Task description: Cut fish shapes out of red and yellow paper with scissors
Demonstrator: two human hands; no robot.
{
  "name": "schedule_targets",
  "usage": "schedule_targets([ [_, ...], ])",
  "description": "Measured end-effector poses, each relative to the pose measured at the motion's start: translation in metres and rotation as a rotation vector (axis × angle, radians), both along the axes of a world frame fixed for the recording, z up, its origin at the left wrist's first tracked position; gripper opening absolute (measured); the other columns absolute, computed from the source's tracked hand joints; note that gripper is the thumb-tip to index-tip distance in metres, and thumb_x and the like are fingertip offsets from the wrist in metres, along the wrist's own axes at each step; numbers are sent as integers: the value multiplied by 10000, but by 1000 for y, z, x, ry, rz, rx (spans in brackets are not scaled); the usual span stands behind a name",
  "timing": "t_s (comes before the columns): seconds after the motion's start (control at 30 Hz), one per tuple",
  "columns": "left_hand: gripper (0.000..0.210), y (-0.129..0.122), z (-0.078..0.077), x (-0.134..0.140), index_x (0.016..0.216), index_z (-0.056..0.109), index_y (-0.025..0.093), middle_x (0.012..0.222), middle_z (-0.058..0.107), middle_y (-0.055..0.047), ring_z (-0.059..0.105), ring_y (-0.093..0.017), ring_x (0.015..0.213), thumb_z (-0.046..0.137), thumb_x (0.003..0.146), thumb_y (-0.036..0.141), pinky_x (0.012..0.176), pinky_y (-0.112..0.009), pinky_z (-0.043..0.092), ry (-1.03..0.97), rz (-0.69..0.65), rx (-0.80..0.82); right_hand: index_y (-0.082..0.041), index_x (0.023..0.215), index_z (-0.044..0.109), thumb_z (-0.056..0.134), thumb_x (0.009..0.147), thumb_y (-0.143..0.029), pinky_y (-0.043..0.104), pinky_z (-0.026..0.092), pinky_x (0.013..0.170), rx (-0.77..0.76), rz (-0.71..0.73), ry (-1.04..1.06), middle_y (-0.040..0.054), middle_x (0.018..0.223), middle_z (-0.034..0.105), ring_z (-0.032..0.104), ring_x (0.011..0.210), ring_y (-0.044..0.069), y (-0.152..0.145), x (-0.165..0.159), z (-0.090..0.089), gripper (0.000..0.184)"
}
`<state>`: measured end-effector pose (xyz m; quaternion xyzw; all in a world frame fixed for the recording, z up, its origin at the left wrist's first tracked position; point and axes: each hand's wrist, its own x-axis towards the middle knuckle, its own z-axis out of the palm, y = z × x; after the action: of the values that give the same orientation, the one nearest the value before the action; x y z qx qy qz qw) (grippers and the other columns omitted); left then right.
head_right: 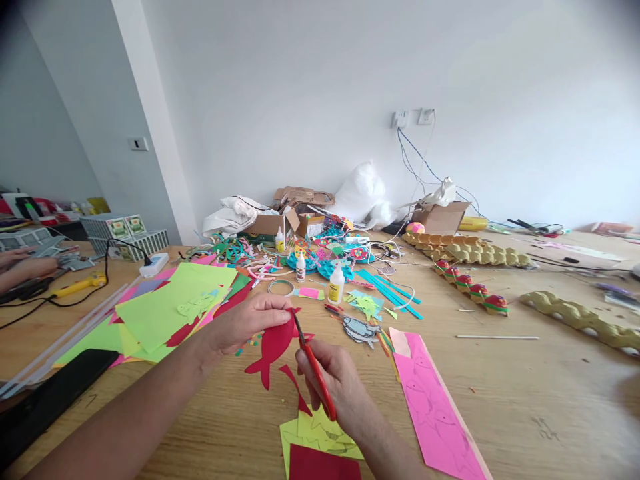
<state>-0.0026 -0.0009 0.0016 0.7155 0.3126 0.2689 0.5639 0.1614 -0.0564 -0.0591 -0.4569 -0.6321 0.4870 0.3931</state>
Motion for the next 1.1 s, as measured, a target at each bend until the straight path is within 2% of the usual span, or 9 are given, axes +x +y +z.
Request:
schedule_targets([
  [0.37,183,-2,6,-1,633,484,151,568,455,49,379,-56,483,520,747,289,469,-199,236,-9,-19,-64,-212,589,384,410,798,-580,186,213,362,25,20,-37,-85,404,376,338,325,66,-1,0,0,424],
  [0.73,166,3,0,-4,672,504,148,577,470,47,399,-59,497,529,755,290,473,-193,257,29,-42,-94,-207,616,412,389,812,-567,184,220,360,8,27,-54,-85,384,393,340,323,69,-2,0,-1,410],
  [1.1,193,4,9,-10,632,503,146,550,451,45,362,-60,476,549,726,308,458,-202,235,67,-110,-94,-208,586,405,395,811,-582,186,209,359,-17,62,-25,-80,377,396,327,325,67,-3,-2,1,436],
])
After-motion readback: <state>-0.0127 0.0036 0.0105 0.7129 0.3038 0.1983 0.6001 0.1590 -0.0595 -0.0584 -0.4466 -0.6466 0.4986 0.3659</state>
